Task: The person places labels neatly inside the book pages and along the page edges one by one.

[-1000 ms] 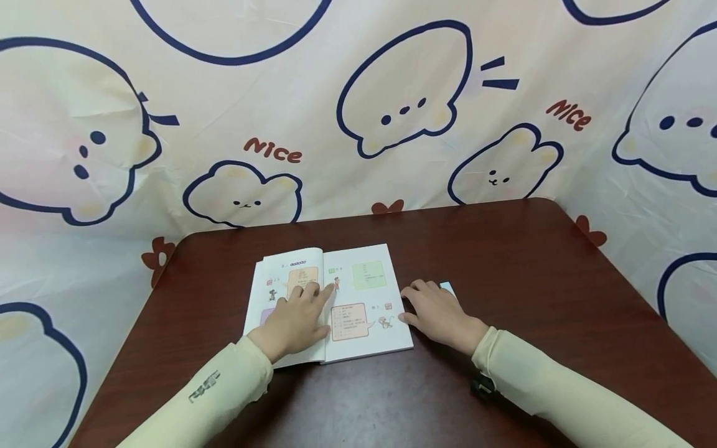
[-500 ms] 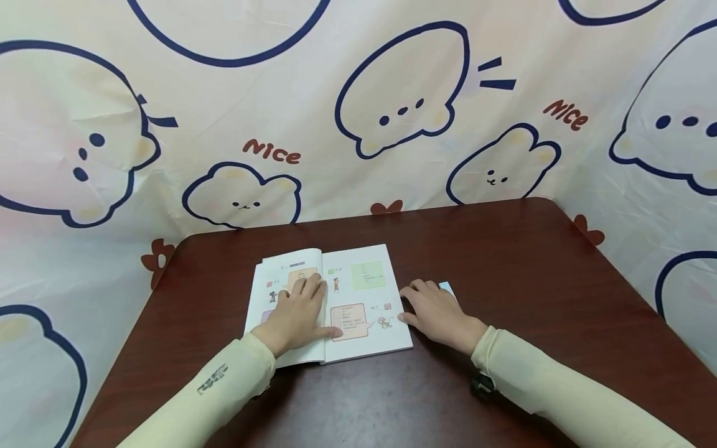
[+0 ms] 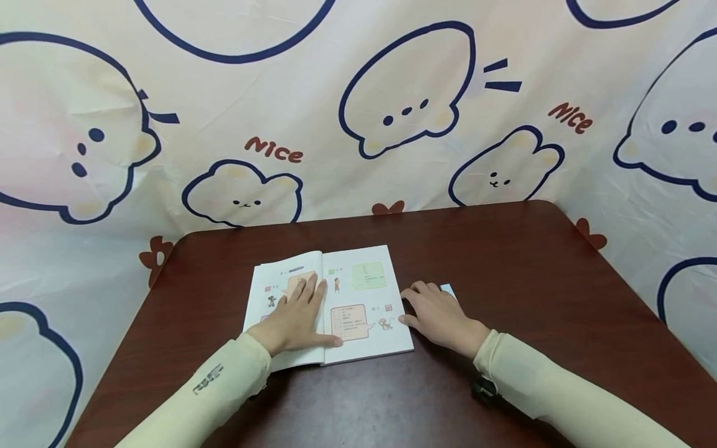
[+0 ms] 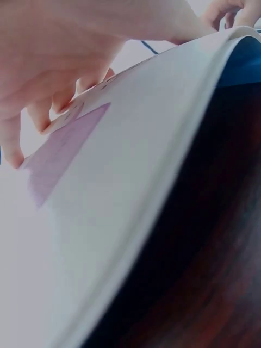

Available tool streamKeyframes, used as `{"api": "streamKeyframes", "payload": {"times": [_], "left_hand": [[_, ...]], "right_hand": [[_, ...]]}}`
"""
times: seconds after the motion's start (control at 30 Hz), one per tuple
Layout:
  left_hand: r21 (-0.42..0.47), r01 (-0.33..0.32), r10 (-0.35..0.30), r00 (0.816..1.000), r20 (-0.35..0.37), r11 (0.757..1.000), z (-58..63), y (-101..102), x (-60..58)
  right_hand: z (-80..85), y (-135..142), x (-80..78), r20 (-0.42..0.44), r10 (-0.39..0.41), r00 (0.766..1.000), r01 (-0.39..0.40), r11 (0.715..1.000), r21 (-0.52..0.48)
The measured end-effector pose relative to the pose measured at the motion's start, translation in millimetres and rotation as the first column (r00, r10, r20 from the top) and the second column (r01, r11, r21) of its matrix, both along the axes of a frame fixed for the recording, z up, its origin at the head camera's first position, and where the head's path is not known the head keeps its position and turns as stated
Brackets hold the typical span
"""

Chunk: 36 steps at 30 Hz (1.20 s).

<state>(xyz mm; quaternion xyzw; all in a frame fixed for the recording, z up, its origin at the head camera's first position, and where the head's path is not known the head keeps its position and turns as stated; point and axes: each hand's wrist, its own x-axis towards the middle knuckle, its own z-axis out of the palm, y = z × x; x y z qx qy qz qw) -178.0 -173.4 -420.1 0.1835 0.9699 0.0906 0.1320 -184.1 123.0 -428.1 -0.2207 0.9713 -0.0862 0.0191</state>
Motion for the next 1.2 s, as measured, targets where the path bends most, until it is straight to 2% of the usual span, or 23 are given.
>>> {"api": "streamKeyframes", "payload": {"times": [0.37, 0.53, 0.77, 0.93, 1.2], "left_hand": [[0.022, 0.014, -0.016, 0.998, 0.055, 1.0, -1.6, -6.3, -1.9], [0.019, 0.015, -0.015, 0.999, 0.033, 1.0, -2.3, -6.5, -1.6], [-0.031, 0.013, -0.013, 1.0, -0.016, 0.999, -2.6, -4.0, 0.6], [-0.02, -0.019, 0.019, 1.0, 0.013, 1.0, -3.3, -3.8, 0.6], [-0.011, -0.022, 0.022, 0.999, 0.048, 1.0, -5.2, -3.4, -2.4]], "right_hand": [[2.6, -1.7, 4.8, -0.012, 0.002, 1.0, -0.002, 1.0, 0.022], [2.5, -1.9, 4.3, -0.019, 0.002, 1.0, -0.001, 1.0, 0.023], [3.4, -1.6, 4.2, -0.013, 0.0, 1.0, 0.0, 1.0, 0.027], [3.3, -2.2, 3.8, -0.013, 0.003, 1.0, -0.003, 0.999, 0.032], [1.8, -2.0, 2.3, -0.015, 0.011, 1.0, -0.01, 0.999, 0.043]]}}
